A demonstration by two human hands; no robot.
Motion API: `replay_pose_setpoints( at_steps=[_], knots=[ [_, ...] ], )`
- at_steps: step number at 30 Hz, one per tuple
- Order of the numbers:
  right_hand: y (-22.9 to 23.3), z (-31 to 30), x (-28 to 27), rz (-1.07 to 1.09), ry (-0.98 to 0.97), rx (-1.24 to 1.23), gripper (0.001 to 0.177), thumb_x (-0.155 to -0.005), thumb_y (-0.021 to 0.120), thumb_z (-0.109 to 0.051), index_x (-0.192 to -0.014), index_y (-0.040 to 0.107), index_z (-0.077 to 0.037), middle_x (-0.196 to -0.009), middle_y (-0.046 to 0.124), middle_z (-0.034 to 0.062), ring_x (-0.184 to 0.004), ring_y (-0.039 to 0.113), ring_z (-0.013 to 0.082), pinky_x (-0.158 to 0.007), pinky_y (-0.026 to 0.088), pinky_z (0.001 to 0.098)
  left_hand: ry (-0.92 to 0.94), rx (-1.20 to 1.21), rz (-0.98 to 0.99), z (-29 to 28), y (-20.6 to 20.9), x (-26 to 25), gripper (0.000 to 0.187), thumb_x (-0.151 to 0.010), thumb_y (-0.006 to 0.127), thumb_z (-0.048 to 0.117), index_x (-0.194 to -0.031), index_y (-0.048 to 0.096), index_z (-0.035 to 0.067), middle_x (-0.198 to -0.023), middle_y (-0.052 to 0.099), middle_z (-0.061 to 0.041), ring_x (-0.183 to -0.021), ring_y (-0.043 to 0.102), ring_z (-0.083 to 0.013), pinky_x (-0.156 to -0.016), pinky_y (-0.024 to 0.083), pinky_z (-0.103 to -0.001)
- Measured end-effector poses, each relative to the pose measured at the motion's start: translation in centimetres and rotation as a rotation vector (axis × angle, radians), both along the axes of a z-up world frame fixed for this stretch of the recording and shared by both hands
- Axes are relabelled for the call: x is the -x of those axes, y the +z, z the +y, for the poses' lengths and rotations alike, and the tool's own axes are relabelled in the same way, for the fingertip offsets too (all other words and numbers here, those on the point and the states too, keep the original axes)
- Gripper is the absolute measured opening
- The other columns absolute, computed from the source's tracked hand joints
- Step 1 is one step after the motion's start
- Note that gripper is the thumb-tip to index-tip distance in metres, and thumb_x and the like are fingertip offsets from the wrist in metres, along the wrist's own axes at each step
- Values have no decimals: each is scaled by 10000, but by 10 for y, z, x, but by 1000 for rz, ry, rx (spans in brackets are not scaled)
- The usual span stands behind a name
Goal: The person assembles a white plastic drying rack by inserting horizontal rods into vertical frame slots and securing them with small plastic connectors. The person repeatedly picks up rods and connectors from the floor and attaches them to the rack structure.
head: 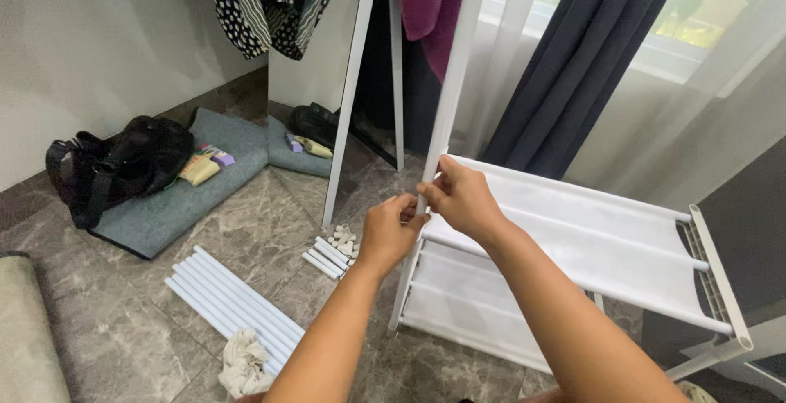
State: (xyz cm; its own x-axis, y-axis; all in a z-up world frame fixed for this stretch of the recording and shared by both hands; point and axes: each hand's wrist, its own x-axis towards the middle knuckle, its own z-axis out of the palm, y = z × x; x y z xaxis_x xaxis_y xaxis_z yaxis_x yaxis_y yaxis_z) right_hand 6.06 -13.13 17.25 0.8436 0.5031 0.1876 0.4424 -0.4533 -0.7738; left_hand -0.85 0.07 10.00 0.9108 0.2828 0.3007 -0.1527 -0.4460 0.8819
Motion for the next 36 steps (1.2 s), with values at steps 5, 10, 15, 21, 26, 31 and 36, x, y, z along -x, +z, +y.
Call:
replay_pose_setpoints(
  at_steps=[5, 10, 15, 21, 26, 31, 36],
  knots=[
    [-1, -1, 2, -44, -24, 12, 184, -906, 732, -145, -985, 620, -22, -748, 748, 103, -679, 738, 163, -616, 571, 322, -10, 6, 18, 2, -2, -1, 237, -832, 789, 135, -1048, 750, 43, -991, 772, -117, -885, 774, -224, -792, 606, -335],
    [4, -1, 17, -263, -87, -39, 363, -827, 823, -193, -1015, 571, -13, -837, 712, 121, -685, 719, 193, -599, 555, 331, -11, 51, -10, 7, -19, 7, 280, -810, 803, 108, -1080, 762, 48, -932, 786, -104, -857, 774, -187, -772, 609, -316],
    [12, 16, 43, -408, -183, -94, 288, -859, 809, -185, -923, 582, -20, -790, 692, 142, -667, 693, 241, -610, 548, 369, 118, 137, -13, 41, -30, 13, 171, -824, 770, 65, -989, 809, 37, -829, 792, -53, -743, 740, -115, -703, 584, -270],
    [-81, 107, 74, -262, 252, 151, 94, -837, 707, -95, -911, 733, -43, -829, 731, 181, -704, 705, 321, -632, 544, 418, 301, 793, -25, 129, -105, 31, 120, -814, 687, -30, -906, 735, 30, -763, 734, -49, -643, 684, -121, -610, 587, -282],
    [-216, 168, 71, -80, 406, 308, 83, -809, 730, -133, -856, 772, -79, -779, 733, 177, -673, 731, 316, -649, 564, 410, 574, 905, 286, 170, -223, 84, 96, -837, 653, -44, -890, 733, -48, -735, 694, -90, -598, 653, -180, -534, 541, -315],
    [-371, 203, 63, -36, 393, 327, 86, -757, 738, -144, -815, 775, -92, -777, 745, 156, -721, 737, 310, -664, 577, 410, 705, 966, 399, 202, -329, 119, 155, -842, 604, -86, -918, 731, -42, -756, 723, -111, -624, 685, -186, -570, 573, -308],
    [-476, 228, 70, 44, 372, 387, 98, -757, 759, -144, -819, 768, -68, -799, 736, 180, -745, 723, 353, -691, 571, 446, 850, 1170, 482, 223, -393, 124, 127, -864, 616, -79, -948, 704, -43, -811, 708, -98, -694, 690, -189, -652, 621, -314]
  ],
)
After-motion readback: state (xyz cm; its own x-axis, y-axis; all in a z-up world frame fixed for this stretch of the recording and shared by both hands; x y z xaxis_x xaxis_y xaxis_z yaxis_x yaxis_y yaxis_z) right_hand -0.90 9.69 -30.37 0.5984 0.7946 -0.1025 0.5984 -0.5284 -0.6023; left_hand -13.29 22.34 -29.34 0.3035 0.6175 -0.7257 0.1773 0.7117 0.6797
